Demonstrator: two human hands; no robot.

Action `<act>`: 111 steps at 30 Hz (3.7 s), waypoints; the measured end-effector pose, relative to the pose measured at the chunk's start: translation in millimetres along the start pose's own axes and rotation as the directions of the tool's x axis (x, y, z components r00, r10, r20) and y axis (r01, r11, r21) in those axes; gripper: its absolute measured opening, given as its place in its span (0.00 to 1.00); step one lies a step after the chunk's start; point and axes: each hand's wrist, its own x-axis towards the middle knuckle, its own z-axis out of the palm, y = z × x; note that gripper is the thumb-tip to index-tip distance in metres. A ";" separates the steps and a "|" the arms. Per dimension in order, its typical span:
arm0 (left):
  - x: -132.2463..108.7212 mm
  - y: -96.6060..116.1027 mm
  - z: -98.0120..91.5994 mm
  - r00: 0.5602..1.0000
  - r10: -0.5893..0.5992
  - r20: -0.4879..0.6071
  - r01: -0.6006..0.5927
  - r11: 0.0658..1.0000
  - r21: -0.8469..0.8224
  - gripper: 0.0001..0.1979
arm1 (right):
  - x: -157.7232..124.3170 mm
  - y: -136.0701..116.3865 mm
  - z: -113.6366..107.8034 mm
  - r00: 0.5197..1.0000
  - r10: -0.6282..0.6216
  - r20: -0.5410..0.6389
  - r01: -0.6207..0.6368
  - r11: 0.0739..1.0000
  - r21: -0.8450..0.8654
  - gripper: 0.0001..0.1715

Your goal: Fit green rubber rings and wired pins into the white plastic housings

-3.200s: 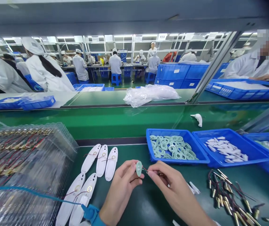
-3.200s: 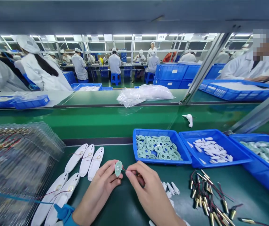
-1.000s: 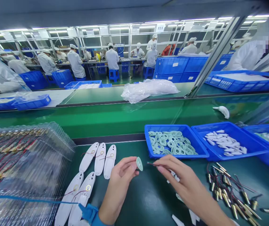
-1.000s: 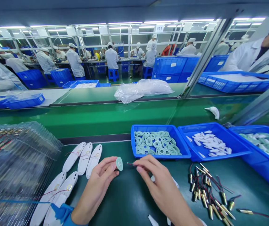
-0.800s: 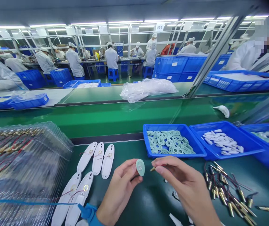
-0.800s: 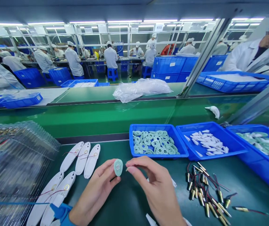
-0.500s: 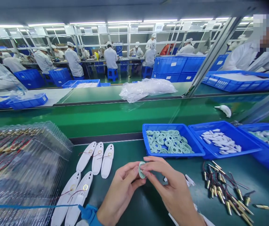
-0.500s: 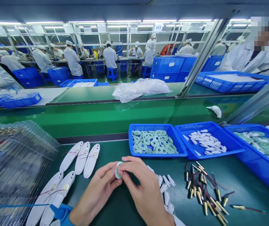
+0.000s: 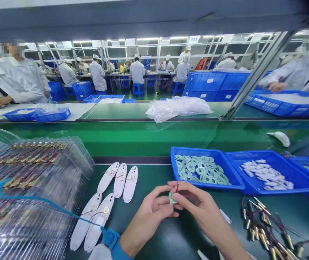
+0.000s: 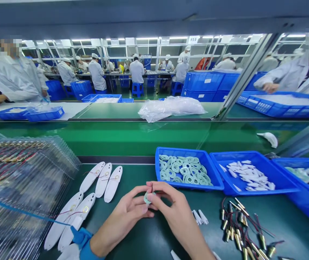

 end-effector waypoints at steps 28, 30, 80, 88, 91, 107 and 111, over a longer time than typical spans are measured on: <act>-8.1 -3.8 14.7 0.874 0.479 -0.089 -0.239 0.581 0.778 0.05 | -13.9 12.3 20.9 0.999 0.030 -0.045 -0.019 0.975 0.223 0.30; -9.6 -3.3 16.6 0.850 0.524 -0.046 -0.259 0.493 0.831 0.08 | -12.8 16.0 23.4 0.998 0.032 -0.051 -0.018 0.964 0.265 0.29; -22.4 34.0 1.2 0.900 0.420 -0.117 -0.234 0.691 0.684 0.13 | -15.6 6.0 17.3 0.982 -0.014 -0.190 0.050 0.981 0.189 0.17; -18.9 29.3 2.9 0.915 0.382 -0.127 -0.234 0.762 0.604 0.12 | -16.0 5.1 17.4 0.977 -0.042 -0.210 0.073 0.988 0.139 0.17; -18.8 29.0 4.7 0.915 0.383 -0.127 -0.231 0.756 0.612 0.12 | -16.1 3.4 16.6 0.976 -0.052 -0.212 0.080 0.989 0.126 0.17; -23.0 28.3 8.0 0.920 0.390 -0.034 -0.230 0.609 0.759 0.13 | -16.8 -3.3 10.5 0.993 -0.097 -0.060 0.096 0.995 -0.020 0.11; -25.7 31.5 10.0 0.919 0.394 0.006 -0.246 0.561 0.791 0.11 | -24.6 -7.4 5.4 0.997 -0.079 0.027 0.076 0.994 0.074 0.10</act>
